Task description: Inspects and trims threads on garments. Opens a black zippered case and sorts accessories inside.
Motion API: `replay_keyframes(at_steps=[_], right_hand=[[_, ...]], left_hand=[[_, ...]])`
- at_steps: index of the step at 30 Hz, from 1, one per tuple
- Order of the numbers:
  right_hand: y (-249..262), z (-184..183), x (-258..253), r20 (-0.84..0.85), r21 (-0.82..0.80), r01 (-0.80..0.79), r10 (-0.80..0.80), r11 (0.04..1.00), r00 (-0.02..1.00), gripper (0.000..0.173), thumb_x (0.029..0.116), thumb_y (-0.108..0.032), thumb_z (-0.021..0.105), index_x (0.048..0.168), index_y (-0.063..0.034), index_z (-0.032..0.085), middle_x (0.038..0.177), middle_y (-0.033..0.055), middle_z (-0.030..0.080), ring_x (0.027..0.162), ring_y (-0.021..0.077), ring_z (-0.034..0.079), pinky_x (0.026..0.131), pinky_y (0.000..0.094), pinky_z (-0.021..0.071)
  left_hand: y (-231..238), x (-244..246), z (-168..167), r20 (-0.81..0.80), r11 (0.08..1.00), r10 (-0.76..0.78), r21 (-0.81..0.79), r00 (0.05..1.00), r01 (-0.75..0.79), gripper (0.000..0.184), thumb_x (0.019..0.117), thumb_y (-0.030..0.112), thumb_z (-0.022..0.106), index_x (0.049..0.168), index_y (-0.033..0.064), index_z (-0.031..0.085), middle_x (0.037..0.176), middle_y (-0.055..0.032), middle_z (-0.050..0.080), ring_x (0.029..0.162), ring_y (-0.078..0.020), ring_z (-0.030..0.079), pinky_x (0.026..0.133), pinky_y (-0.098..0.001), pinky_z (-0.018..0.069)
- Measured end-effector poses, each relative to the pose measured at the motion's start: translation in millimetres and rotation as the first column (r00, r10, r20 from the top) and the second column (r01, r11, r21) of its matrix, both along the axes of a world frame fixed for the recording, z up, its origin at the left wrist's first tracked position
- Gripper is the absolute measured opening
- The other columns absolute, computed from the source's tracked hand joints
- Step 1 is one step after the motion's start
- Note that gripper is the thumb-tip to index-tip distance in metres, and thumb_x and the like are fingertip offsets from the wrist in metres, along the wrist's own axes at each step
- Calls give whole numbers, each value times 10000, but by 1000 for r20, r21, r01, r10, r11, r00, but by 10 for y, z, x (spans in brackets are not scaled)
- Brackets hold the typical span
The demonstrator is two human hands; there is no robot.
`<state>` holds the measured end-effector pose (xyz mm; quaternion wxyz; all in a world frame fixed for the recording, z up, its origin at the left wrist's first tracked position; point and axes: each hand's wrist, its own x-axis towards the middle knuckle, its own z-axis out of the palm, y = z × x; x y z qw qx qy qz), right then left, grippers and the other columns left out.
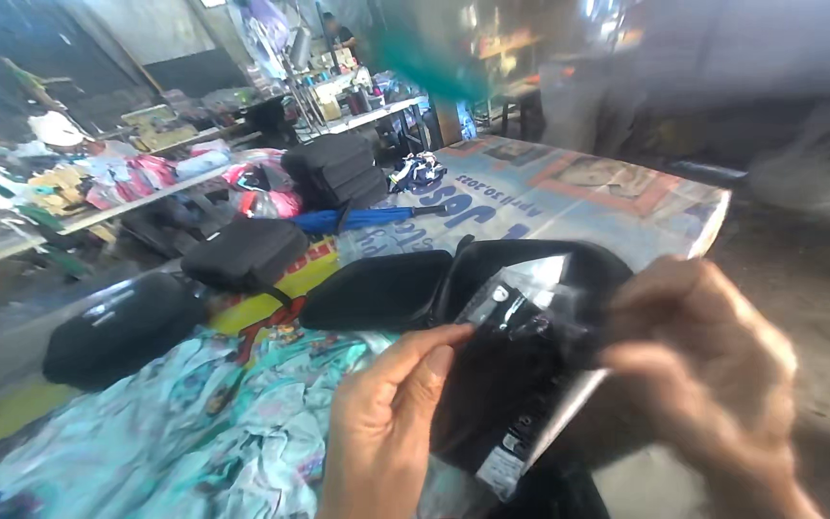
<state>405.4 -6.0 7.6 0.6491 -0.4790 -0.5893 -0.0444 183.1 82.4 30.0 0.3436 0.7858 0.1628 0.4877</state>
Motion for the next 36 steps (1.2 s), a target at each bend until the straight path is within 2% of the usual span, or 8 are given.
replay_keyframes(at_steps=[5, 9, 15, 17, 20, 25, 29, 36], right_hand=[[110, -154, -201, 162, -19, 230, -224, 973, 961, 226, 982, -302, 673, 908, -94, 721, 828, -25, 669, 725, -56, 574, 633, 90, 447], [159, -157, -230, 201, -1, 262, -256, 965, 946, 204, 1021, -231, 607, 918, -81, 699, 826, 0, 676, 743, -13, 601, 667, 128, 467], [172, -162, -255, 232, 43, 397, -395, 917, 889, 236, 1046, -219, 549, 913, -52, 647, 765, 34, 666, 671, 25, 614, 602, 150, 472], [192, -151, -269, 234, 70, 470, -473, 880, 850, 226, 1036, -202, 552, 903, -47, 649, 741, 51, 666, 636, 54, 614, 568, 177, 463], [203, -115, -194, 297, 60, 474, -470, 878, 831, 217, 1038, -202, 542, 917, -58, 650, 746, 55, 666, 636, 92, 625, 561, 223, 480], [198, -55, 358, 411, -196, -9, 90, 980, 907, 181, 1028, -216, 557, 935, -105, 664, 798, -52, 630, 701, -27, 583, 626, 135, 483], [314, -12, 692, -33, -481, -627, 702, 613, 712, 213, 1041, -245, 600, 976, -84, 722, 745, -111, 637, 632, -80, 554, 566, 91, 467], [-172, 250, 466, 62, -153, -186, 197, 971, 978, 162, 1022, -331, 610, 1066, -213, 713, 870, -125, 697, 684, -26, 627, 585, 137, 538]], left_hand=[[-46, 30, -93, 57, 1000, -14, 16, 998, 13, 236, 1037, 183, 586, 1168, 50, 730, 1110, 40, 744, 1005, -19, 691, 885, -181, 574], [-78, 42, -117, 11, 981, -139, -136, 990, 139, 564, 906, 195, 764, 1374, -44, 561, 1198, -40, 709, 1033, -86, 702, 892, -229, 608], [-78, 41, -243, -61, 987, -82, -141, 995, 73, 751, 971, 502, 617, 1451, -52, 454, 1257, -24, 676, 1095, -31, 663, 928, -217, 580], [-171, 98, -358, 5, 960, -100, -261, 995, 98, 819, 883, 404, 772, 1466, -35, 400, 1269, -36, 675, 1118, -86, 675, 951, -269, 593], [-231, 73, -494, -76, 927, -94, -372, 993, 60, 340, 899, 36, 707, 1227, -3, 624, 1044, -14, 750, 947, -76, 728, 840, -262, 623], [186, -461, -230, -462, 935, -324, -289, 826, 205, 192, 962, 227, 685, 1118, 116, 696, 905, 82, 718, 806, 49, 662, 726, -152, 565], [347, -571, -206, -334, 751, -627, -501, 704, 431, 184, 928, 192, 736, 1108, 157, 729, 967, 112, 740, 881, 60, 676, 782, -144, 572], [382, -484, -380, -225, 755, -585, -503, 779, 422, 132, 956, 240, 709, 1070, 179, 732, 961, 124, 737, 884, 46, 679, 797, -157, 574]])
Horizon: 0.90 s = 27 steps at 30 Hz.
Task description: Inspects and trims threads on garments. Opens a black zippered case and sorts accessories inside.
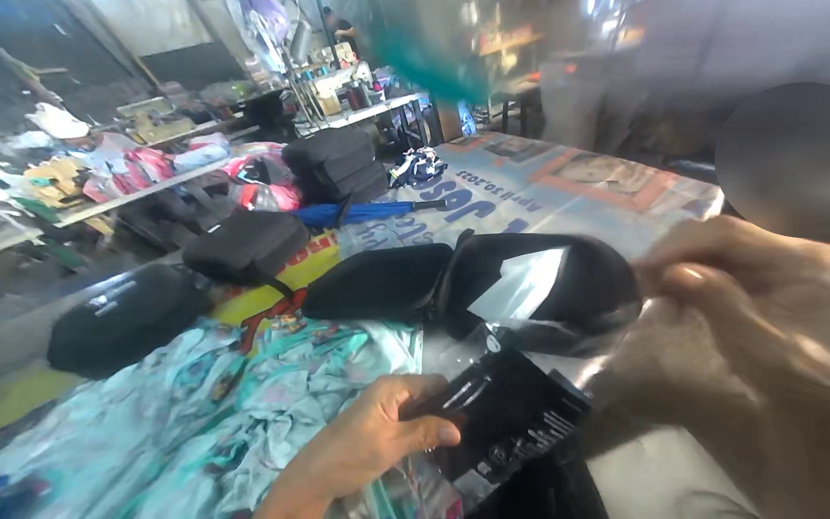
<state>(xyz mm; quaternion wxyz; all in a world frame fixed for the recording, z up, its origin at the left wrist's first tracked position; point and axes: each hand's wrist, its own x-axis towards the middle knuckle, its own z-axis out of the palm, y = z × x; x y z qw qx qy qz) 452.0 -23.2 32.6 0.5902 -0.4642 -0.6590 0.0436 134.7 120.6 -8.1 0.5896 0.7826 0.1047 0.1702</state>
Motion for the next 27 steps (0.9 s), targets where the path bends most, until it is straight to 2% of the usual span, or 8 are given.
replay_keyframes(at_steps=[2, 4, 8, 12, 15, 19, 23, 27], right_hand=[[-148, 9, -144, 121, -9, -101, 102, 995, 987, 209, 1047, -299, 594, 1016, -143, 731, 879, -78, 719, 754, -41, 645, 665, 123, 545], [-153, -42, -305, 334, -60, -8, 28, 998, 942, 246, 1059, -247, 564, 1012, -94, 751, 900, -4, 734, 808, 1, 658, 719, 147, 526], [48, -250, -377, 468, -136, 214, -128, 967, 874, 284, 1031, -338, 543, 1065, -156, 759, 941, -12, 738, 765, 87, 686, 628, 297, 551], [173, -307, -277, 301, -225, 93, -21, 970, 953, 250, 1004, -337, 587, 1087, -185, 767, 999, -73, 729, 860, -13, 662, 740, 218, 558], [230, -326, -199, 192, -229, 84, -39, 970, 981, 178, 941, -192, 606, 977, -168, 779, 931, -92, 714, 820, -41, 639, 721, 187, 546], [140, -239, 141, -110, -132, 146, -161, 980, 981, 210, 915, -65, 591, 980, -207, 732, 850, -140, 690, 699, -61, 606, 624, 143, 530], [66, -275, 467, -463, -63, 248, -249, 967, 851, 275, 992, -69, 469, 1147, -181, 667, 995, -115, 698, 897, -8, 663, 810, 215, 577], [60, -298, 579, -714, -88, 358, -310, 929, 628, 239, 1049, -158, 448, 1198, -203, 628, 1006, -101, 698, 927, 22, 683, 819, 277, 603]], left_hand=[[-18, 31, 13, 4, 998, 68, -16, 998, -68, 126, 939, 212, 719, 1061, 216, 751, 965, 136, 748, 881, 44, 690, 792, -165, 585], [-37, 84, 45, 7, 995, 103, 18, 995, -103, 116, 940, 210, 714, 1049, 233, 748, 959, 148, 747, 874, 54, 691, 786, -160, 585], [-23, 225, 112, 25, 937, 156, 314, 987, -156, 130, 979, 193, 667, 1069, 120, 726, 927, 90, 725, 849, 55, 665, 774, -140, 562], [21, 364, 250, 29, 884, 228, 413, 973, -219, 180, 968, 214, 683, 1120, 126, 724, 970, 99, 734, 881, 58, 671, 801, -143, 568], [49, 511, 354, 27, 867, 163, 473, 986, -156, 200, 960, 243, 704, 1116, 119, 724, 951, 95, 727, 866, 76, 655, 792, -121, 549], [204, 672, 459, 40, 803, 215, 562, 976, -200, 184, 984, 263, 667, 1097, 129, 724, 899, 91, 713, 796, 77, 636, 733, -118, 535], [477, 796, 477, 48, 883, 196, 426, 979, -198, 188, 986, 115, 649, 1158, 88, 720, 995, 35, 743, 839, -20, 686, 765, -189, 581], [635, 1029, 479, 195, 708, 370, 573, 908, -412, 292, 1036, 113, 560, 1312, 122, 657, 1001, -11, 727, 742, -91, 676, 653, -271, 585]])
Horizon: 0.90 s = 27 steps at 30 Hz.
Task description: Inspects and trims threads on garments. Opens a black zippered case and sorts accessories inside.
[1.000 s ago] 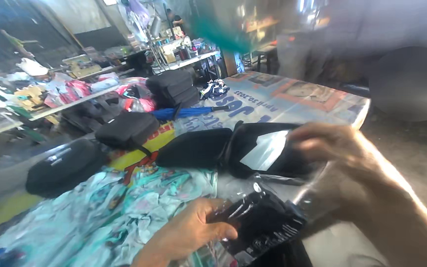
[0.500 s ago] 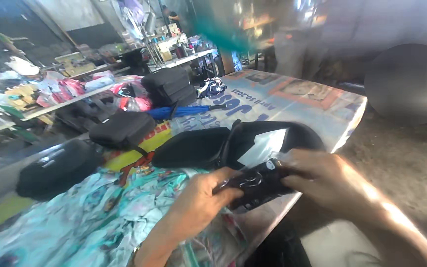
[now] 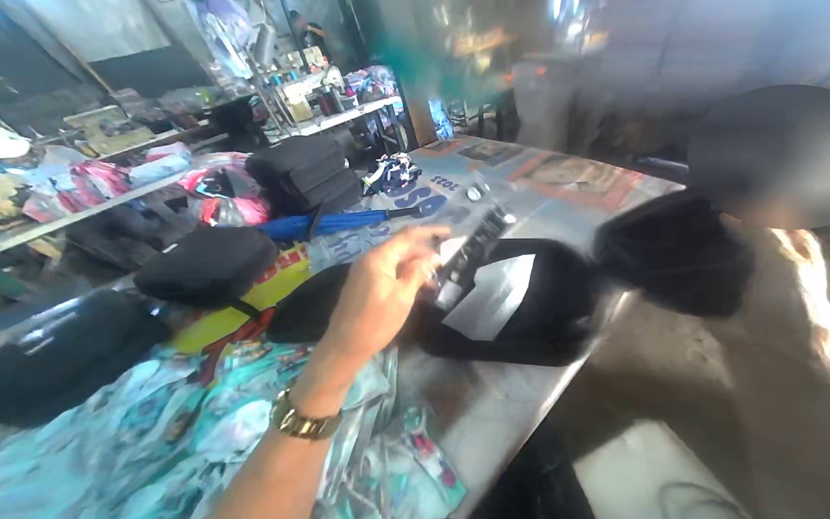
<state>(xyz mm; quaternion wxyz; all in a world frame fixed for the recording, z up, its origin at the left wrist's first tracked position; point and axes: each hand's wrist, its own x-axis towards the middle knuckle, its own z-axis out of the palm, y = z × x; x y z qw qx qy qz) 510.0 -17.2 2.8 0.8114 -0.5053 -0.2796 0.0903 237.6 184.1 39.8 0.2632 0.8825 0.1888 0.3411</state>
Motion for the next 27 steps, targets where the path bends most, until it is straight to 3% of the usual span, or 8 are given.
replay_keyframes(at_steps=[3, 6, 9, 12, 16, 20, 23, 27], right_hand=[[47, -110, 89, -105, 87, -13, 22, 996, 994, 236, 1070, -134, 422, 1213, -160, 607, 1044, -53, 700, 976, 66, 686, 858, 320, 602], [75, -171, 84, -158, 85, -44, 57, 995, 986, 256, 1089, -154, 380, 1179, -162, 620, 1019, -49, 700, 958, 65, 688, 856, 315, 600], [59, -186, 76, -177, 113, -99, 119, 989, 977, 285, 1090, -157, 349, 1141, -152, 629, 1019, -21, 709, 964, 94, 696, 859, 340, 604], [20, -90, 6, -145, 105, -125, 139, 987, 980, 291, 1085, -142, 358, 1163, -152, 638, 1010, -21, 724, 946, 89, 710, 844, 325, 615], [-63, 107, -146, 172, -58, -120, 129, 991, 977, 170, 993, -99, 529, 998, -166, 686, 826, -68, 692, 729, 21, 668, 658, 216, 589], [-67, 490, -458, 651, -197, -58, 175, 979, 739, 71, 942, -130, 668, 980, -156, 723, 877, -110, 710, 771, -23, 674, 681, 134, 582], [-17, 814, -578, 810, -188, -13, 162, 982, 563, 83, 995, -192, 638, 1001, -152, 711, 868, -120, 699, 758, -62, 655, 655, 96, 555], [65, 1140, -547, 814, -211, -93, 228, 973, 535, 90, 1015, -166, 612, 989, -149, 697, 787, -118, 685, 691, -57, 650, 597, 99, 543]], left_hand=[[36, 228, -77, -32, 916, 233, 342, 972, -208, 346, 1056, 141, 530, 1391, 109, 610, 1119, -100, 726, 881, -224, 718, 761, -445, 596], [20, 419, -275, -219, 836, 342, 516, 914, -189, 333, 1039, 223, 565, 1355, 140, 631, 998, -117, 727, 765, -315, 709, 619, -534, 567], [-19, 509, -398, -565, 924, 275, 379, 778, -51, 500, 1029, 592, 446, 1220, 202, 696, 905, -87, 730, 824, -321, 707, 684, -571, 541], [-48, 511, -392, -697, 958, 229, 285, 679, -31, 729, 989, 753, 249, 1141, 245, 749, 1099, -40, 745, 1078, -278, 673, 896, -598, 454], [-224, 469, -250, -368, 912, 242, 401, 898, -81, 661, 991, 703, 382, 1285, 209, 707, 1328, -45, 678, 1248, -269, 615, 972, -566, 468], [-708, 470, 32, -21, 978, -173, -122, 985, 169, 672, 920, 578, 651, 1422, 139, 572, 1276, 10, 681, 1182, -86, 630, 990, -349, 536], [-833, 441, 164, 169, 883, -285, -338, 944, 327, 261, 986, 173, 639, 1235, 94, 652, 1058, -1, 728, 973, -70, 698, 857, -272, 595], [-761, 232, 258, 269, 841, -255, -413, 929, 350, 181, 1020, 63, 521, 1012, 73, 702, 835, -4, 676, 722, -55, 624, 656, -209, 532]])
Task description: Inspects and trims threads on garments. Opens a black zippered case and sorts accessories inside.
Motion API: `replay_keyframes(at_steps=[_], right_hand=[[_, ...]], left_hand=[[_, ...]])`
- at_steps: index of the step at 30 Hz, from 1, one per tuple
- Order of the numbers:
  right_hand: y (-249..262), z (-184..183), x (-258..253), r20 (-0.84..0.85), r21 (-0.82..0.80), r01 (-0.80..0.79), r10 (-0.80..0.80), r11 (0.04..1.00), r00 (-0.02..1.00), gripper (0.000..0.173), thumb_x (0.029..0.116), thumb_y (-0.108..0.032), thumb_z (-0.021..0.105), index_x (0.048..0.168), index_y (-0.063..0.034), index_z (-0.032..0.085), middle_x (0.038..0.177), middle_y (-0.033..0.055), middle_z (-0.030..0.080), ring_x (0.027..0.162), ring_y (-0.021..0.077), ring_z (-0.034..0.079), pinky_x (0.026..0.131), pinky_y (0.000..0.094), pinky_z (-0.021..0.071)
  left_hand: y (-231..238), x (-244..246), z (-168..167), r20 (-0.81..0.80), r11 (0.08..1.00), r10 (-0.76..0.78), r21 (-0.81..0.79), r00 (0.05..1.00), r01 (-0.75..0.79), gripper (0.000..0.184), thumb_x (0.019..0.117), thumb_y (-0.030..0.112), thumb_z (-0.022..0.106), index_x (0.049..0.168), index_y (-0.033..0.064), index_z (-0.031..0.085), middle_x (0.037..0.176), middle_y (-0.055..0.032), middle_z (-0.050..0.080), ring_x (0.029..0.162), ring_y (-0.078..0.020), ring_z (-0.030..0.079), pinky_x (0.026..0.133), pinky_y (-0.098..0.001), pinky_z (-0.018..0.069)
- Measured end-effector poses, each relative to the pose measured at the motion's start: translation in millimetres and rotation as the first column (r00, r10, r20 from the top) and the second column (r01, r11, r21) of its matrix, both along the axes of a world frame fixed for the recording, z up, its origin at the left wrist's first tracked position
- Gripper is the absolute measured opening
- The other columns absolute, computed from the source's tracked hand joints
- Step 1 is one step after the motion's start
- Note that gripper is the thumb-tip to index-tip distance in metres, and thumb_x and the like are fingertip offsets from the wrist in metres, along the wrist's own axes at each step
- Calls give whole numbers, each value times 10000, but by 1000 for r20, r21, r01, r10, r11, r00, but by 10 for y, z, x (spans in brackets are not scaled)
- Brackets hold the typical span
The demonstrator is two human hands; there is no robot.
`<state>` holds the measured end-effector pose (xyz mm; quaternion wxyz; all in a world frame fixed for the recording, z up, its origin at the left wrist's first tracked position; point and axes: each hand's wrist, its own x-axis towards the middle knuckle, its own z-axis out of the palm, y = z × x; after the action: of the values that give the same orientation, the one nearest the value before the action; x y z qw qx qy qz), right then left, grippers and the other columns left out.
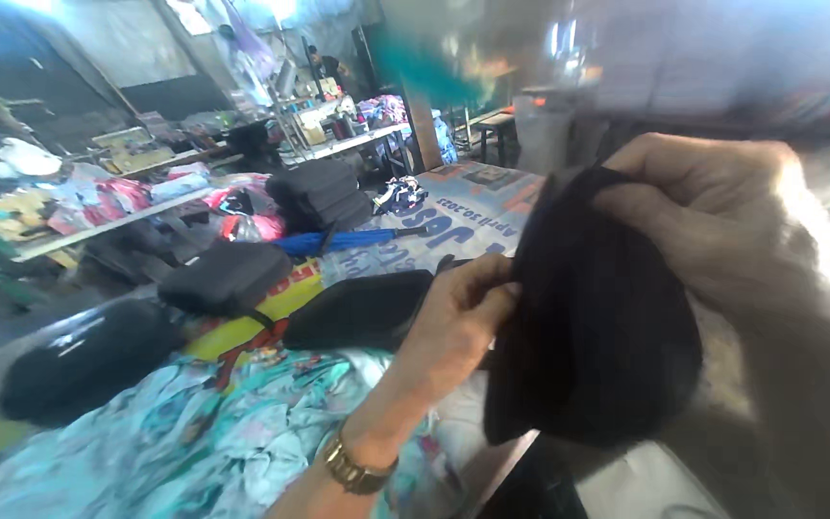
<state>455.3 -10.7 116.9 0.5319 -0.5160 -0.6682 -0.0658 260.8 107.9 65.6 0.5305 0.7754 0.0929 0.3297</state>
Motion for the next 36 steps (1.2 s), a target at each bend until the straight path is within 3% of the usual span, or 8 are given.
replay_keyframes(at_steps=[6, 10, 19, 22, 25, 29, 32, 36], right_hand=[[260, -56, 95, -287, -53, -278, 252, 959, 924, 126, 1008, -104, 597, 957, -100, 712, 800, -46, 704, 713, 13, 667, 651, 164, 575], [329, -125, 17, -393, -73, -387, 330, 919, 858, 161, 1025, -101, 556, 968, -92, 706, 813, -21, 702, 725, 32, 666, 663, 182, 575], [206, -124, -272, -417, -57, -383, 327, 922, 848, 186, 1055, -123, 526, 975, -93, 691, 798, -9, 672, 673, 37, 641, 588, 174, 554], [256, -78, -296, -366, -4, -384, 356, 923, 860, 155, 1028, -78, 566, 982, -78, 714, 828, -30, 697, 725, 24, 663, 655, 160, 573], [344, -88, -306, -306, -64, -253, 222, 965, 926, 83, 992, -80, 638, 967, -83, 717, 809, -19, 704, 686, 35, 655, 600, 172, 552], [467, -297, -516, -12, -157, 56, -58, 986, 998, 324, 968, -356, 694, 1125, -79, 634, 906, 57, 665, 746, 187, 657, 634, 435, 560], [500, -540, -841, -124, -262, -180, 152, 948, 981, 434, 868, -513, 758, 1027, -133, 621, 736, -43, 630, 625, 55, 608, 562, 269, 532], [531, -729, -789, -252, -218, -196, 139, 956, 958, 45, 939, -187, 724, 939, -150, 699, 788, -48, 680, 697, 38, 638, 632, 243, 545]], left_hand=[[31, -390, 168, 73, 978, 147, 138, 986, -156, 201, 1064, 141, 503, 1017, 82, 689, 863, -22, 651, 773, -97, 628, 701, -260, 556], [35, -520, 255, 55, 960, 190, 200, 980, -198, 201, 1076, 149, 484, 1019, 89, 667, 821, -17, 616, 706, -91, 599, 619, -242, 532], [23, -668, 226, 22, 988, 117, 94, 993, -119, 151, 1008, 129, 613, 1135, 76, 675, 922, -44, 709, 800, -103, 681, 721, -253, 590], [75, -714, 90, 27, 995, 94, 19, 995, -94, 230, 1063, 161, 497, 1068, 82, 713, 924, -35, 702, 840, -95, 675, 772, -276, 586], [52, -735, 13, 63, 982, 125, -148, 990, -114, 136, 1007, 111, 595, 984, 75, 724, 882, -41, 705, 806, -92, 676, 764, -269, 591], [-20, -712, -19, 106, 926, 209, -342, 972, -161, 50, 959, 52, 662, 984, 43, 705, 877, -77, 704, 791, -115, 685, 752, -283, 606], [-28, -685, -93, 110, 922, 235, -341, 966, -185, 132, 974, 73, 649, 859, 53, 711, 766, -34, 677, 702, -74, 642, 689, -242, 572], [27, -814, -174, 137, 868, 461, -274, 877, -413, 175, 1038, 144, 571, 1014, 54, 720, 912, -60, 704, 834, -142, 687, 774, -346, 605]])
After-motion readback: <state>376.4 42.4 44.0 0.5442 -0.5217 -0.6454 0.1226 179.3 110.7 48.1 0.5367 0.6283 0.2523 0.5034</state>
